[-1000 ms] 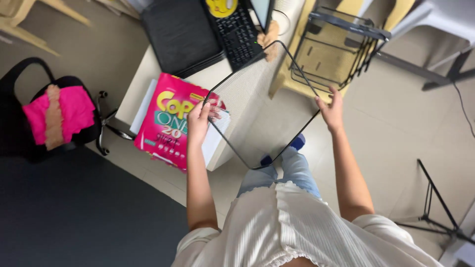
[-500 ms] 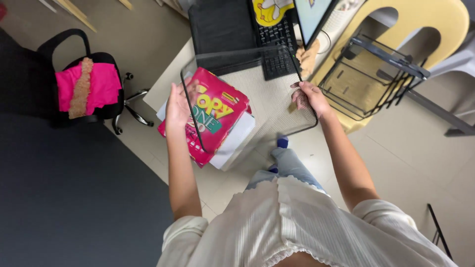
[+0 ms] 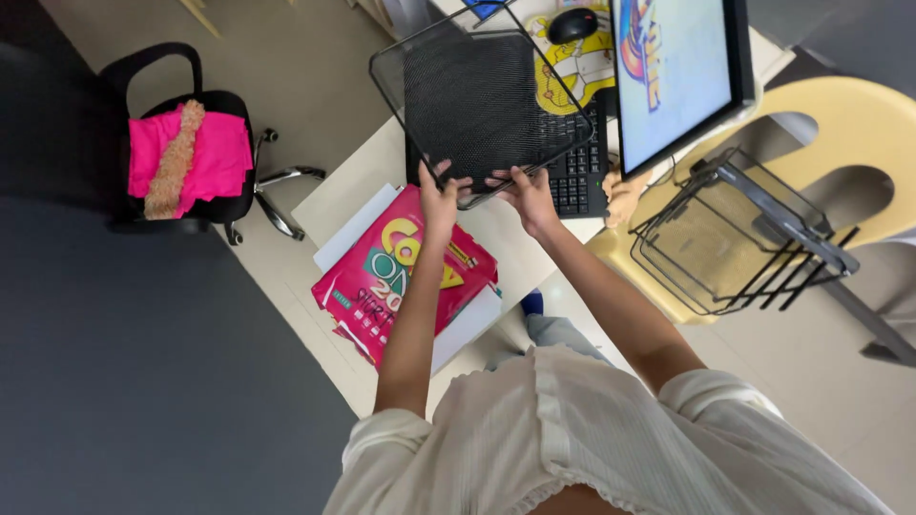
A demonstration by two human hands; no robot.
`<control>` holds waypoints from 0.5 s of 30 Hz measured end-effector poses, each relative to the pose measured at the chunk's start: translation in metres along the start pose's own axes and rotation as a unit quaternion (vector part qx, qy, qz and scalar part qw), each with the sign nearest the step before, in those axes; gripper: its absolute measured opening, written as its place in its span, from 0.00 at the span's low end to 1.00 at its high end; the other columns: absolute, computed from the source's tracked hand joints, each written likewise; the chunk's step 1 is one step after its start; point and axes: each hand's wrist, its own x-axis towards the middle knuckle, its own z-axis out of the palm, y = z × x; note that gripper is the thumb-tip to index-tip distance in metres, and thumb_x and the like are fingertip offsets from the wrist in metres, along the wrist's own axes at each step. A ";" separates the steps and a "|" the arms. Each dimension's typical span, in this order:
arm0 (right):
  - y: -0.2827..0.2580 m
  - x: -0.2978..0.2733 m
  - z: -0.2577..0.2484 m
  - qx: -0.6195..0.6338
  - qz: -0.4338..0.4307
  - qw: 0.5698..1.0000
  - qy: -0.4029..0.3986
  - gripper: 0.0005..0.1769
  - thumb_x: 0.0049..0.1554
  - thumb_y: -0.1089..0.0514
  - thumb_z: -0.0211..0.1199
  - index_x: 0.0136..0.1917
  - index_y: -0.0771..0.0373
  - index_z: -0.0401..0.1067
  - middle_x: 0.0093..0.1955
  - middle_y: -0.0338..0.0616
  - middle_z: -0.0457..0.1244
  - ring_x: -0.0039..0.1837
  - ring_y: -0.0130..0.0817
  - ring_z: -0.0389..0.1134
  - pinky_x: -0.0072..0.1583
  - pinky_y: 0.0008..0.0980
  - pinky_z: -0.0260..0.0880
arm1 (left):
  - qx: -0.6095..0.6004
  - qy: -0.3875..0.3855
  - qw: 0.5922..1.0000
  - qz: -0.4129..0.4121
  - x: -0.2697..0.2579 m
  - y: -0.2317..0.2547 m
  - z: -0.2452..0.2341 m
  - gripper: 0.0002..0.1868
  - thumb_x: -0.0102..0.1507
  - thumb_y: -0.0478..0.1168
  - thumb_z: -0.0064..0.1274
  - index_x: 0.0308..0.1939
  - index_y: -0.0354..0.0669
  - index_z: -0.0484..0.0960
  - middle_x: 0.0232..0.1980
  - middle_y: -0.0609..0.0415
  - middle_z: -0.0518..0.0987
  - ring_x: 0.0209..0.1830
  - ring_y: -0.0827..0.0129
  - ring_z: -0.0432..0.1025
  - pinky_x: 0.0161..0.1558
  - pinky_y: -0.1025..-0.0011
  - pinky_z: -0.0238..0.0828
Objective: The person assembles a black wire mesh shelving unit. They attach mesh trays to the frame, move the unit to a yellow stool, and then return it to the desk area. The person handles the frame, trays, and a screwdriver during the process.
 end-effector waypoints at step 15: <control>-0.028 0.124 -0.074 -0.375 -0.068 0.924 0.039 0.12 0.58 0.65 0.64 0.55 0.66 0.69 0.46 0.42 0.66 0.38 0.27 0.69 0.39 0.27 0.71 | 0.142 0.044 0.980 -0.135 0.154 -0.030 -0.098 0.23 0.69 0.26 0.35 0.69 0.39 0.65 0.62 0.46 0.78 0.39 0.62 0.82 0.36 0.69 0.77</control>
